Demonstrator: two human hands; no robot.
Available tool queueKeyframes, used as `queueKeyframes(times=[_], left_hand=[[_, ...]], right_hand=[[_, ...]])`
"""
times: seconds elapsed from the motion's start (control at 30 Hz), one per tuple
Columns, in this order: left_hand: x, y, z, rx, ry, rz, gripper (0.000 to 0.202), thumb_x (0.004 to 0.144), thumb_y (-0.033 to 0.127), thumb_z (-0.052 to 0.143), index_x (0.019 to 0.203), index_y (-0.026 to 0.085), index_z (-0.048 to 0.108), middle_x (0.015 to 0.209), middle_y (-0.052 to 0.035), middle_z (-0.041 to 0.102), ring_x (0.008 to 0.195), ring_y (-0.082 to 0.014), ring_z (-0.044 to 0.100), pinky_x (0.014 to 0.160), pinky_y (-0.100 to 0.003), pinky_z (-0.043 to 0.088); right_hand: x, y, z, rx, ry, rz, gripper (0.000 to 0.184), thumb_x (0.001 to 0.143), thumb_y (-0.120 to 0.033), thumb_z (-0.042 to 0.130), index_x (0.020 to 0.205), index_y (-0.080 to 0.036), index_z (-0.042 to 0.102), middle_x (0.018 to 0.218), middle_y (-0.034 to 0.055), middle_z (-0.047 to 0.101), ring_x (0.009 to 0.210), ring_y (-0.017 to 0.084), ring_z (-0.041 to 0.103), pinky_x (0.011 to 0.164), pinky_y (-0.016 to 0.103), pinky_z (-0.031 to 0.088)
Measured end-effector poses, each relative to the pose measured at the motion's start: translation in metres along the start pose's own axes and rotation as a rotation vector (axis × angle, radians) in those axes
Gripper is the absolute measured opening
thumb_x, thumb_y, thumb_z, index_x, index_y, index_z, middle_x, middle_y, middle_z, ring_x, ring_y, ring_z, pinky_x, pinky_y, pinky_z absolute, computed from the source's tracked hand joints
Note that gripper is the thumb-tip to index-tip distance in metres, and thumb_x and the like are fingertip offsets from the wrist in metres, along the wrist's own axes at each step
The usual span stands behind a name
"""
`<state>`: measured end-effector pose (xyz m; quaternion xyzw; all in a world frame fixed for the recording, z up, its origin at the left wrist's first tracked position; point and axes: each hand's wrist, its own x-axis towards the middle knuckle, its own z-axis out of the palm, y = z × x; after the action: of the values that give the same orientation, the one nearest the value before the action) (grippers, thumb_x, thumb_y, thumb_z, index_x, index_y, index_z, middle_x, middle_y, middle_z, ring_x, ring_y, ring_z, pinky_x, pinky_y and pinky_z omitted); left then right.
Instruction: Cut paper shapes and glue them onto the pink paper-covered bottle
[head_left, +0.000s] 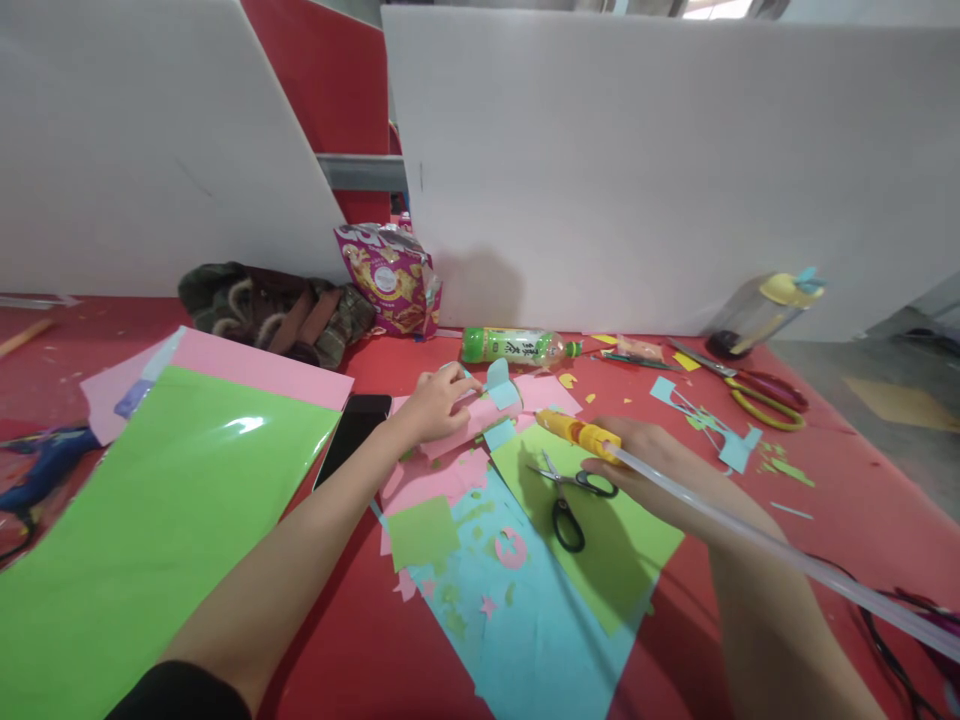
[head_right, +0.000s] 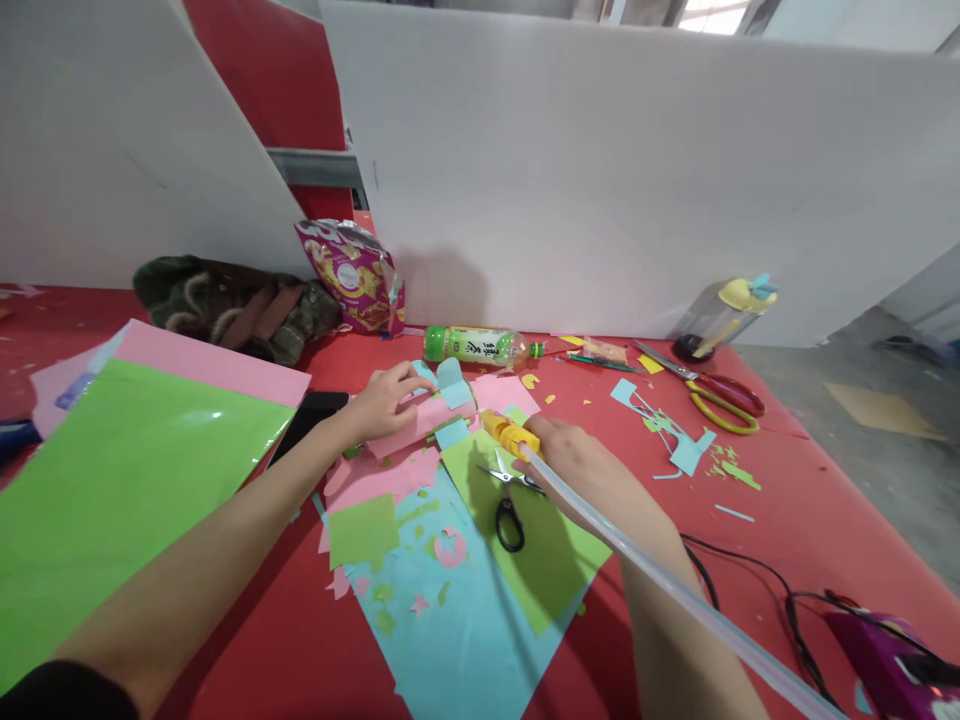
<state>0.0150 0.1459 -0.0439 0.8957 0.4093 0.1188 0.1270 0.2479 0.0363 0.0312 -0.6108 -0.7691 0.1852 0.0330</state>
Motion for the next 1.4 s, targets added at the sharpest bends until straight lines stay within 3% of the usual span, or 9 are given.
queueKeyframes(times=[0.4, 0.67, 0.9, 1.17, 1.4], left_hand=[[0.000, 0.003, -0.001, 0.039, -0.025, 0.025, 0.036, 0.069, 0.016, 0.039, 0.102, 0.023, 0.050, 0.092, -0.0048, 0.044, 0.087, -0.0195, 0.045, 0.080, -0.037, 0.032], [-0.001, 0.001, 0.001, 0.050, -0.011, 0.017, 0.036, 0.069, 0.018, 0.039, 0.104, 0.021, 0.047, 0.097, -0.0061, 0.045, 0.092, -0.0204, 0.044, 0.080, -0.036, 0.032], [-0.003, 0.001, 0.002, 0.054, -0.014, 0.021, 0.034, 0.070, 0.017, 0.039, 0.102, 0.022, 0.049, 0.095, -0.0052, 0.045, 0.089, -0.0206, 0.045, 0.078, -0.036, 0.032], [-0.004, 0.002, 0.003, 0.073, 0.011, 0.021, 0.035, 0.070, 0.016, 0.039, 0.102, 0.023, 0.051, 0.093, -0.0052, 0.047, 0.088, -0.0197, 0.046, 0.075, -0.034, 0.031], [-0.021, 0.022, -0.004, 0.105, 0.031, 0.055, 0.031, 0.077, 0.022, 0.036, 0.104, 0.015, 0.048, 0.095, -0.0105, 0.048, 0.089, -0.0225, 0.044, 0.076, -0.037, 0.029]], right_hand=[[-0.001, -0.001, -0.001, -0.007, 0.015, -0.020, 0.007, 0.077, -0.020, 0.043, 0.071, -0.019, 0.046, 0.070, 0.0056, 0.058, 0.063, 0.018, 0.056, 0.057, 0.027, 0.041], [-0.001, 0.005, 0.003, -0.049, 0.011, -0.030, 0.018, 0.080, -0.033, 0.041, 0.079, -0.017, 0.048, 0.077, 0.0078, 0.058, 0.071, 0.021, 0.057, 0.062, 0.030, 0.043], [-0.002, 0.004, 0.003, -0.061, 0.024, -0.035, 0.016, 0.081, -0.032, 0.041, 0.080, -0.018, 0.048, 0.073, 0.0050, 0.058, 0.062, 0.016, 0.056, 0.055, 0.025, 0.041], [-0.003, -0.002, -0.001, -0.054, 0.027, -0.032, 0.015, 0.082, -0.030, 0.039, 0.077, -0.017, 0.047, 0.075, 0.0062, 0.058, 0.066, 0.018, 0.056, 0.060, 0.027, 0.042], [-0.003, -0.005, -0.003, -0.100, 0.045, -0.054, 0.016, 0.081, -0.029, 0.040, 0.071, -0.019, 0.046, 0.071, 0.0056, 0.057, 0.061, 0.017, 0.054, 0.055, 0.027, 0.040]])
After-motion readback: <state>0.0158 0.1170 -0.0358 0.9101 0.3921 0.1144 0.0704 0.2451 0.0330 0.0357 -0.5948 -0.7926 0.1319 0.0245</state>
